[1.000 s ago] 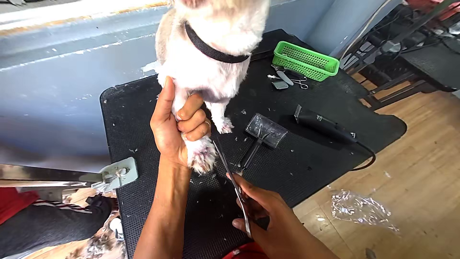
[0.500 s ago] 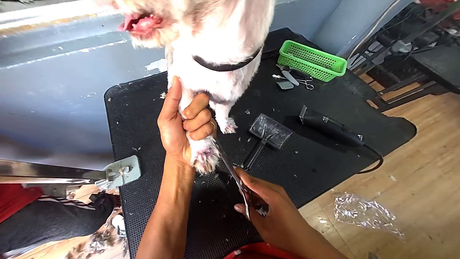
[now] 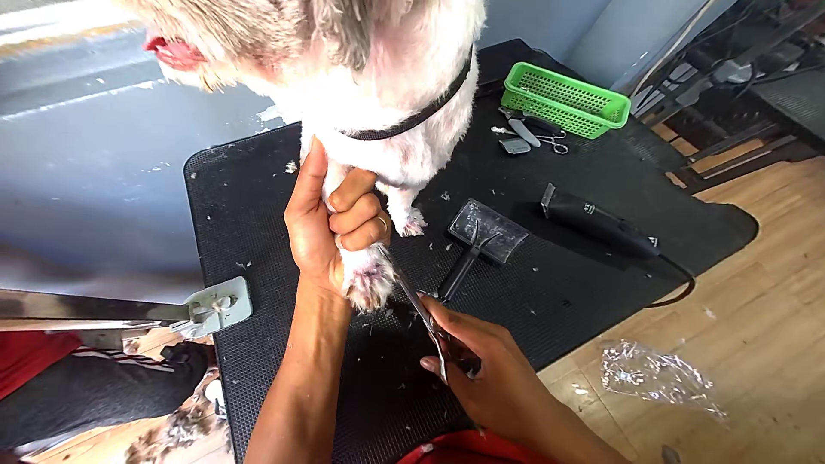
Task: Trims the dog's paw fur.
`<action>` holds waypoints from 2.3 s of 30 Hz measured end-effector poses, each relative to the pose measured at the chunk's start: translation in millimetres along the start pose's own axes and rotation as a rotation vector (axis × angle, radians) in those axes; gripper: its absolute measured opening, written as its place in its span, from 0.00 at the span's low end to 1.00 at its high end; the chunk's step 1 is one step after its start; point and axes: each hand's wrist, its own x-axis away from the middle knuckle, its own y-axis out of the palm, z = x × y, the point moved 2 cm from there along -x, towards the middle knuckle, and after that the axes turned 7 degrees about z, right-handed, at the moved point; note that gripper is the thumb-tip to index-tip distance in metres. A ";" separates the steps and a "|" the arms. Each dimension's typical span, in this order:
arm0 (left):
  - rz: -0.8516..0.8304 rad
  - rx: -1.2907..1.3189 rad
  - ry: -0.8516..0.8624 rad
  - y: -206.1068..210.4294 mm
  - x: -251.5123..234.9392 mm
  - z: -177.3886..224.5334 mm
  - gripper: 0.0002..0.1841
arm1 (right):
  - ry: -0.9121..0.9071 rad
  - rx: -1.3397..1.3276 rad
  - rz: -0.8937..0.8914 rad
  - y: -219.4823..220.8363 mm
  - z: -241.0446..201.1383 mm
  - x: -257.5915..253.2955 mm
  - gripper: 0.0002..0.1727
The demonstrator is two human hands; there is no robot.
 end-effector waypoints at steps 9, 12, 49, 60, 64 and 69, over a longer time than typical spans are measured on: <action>-0.006 0.000 -0.008 2.0 -0.1 -1.0 0.24 | -0.027 -0.084 0.026 1.5 3.0 4.7 0.36; -0.004 -0.001 -0.005 2.3 0.0 -2.8 0.23 | -0.050 -0.096 0.042 2.8 1.6 6.3 0.36; 0.085 -0.467 0.252 20.0 -3.2 -20.2 0.28 | -0.392 0.657 0.431 -38.3 -16.4 -40.7 0.29; 0.084 -0.466 0.233 24.1 -3.3 -22.9 0.28 | -0.440 0.687 0.434 -43.5 -18.6 -58.3 0.31; 0.093 -0.439 0.226 25.1 -4.9 -24.4 0.26 | -0.443 0.662 0.441 -40.7 -18.8 -61.0 0.31; 0.081 -0.509 0.254 27.2 -1.8 -20.9 0.26 | -0.403 0.519 0.442 -40.3 -15.6 -59.7 0.29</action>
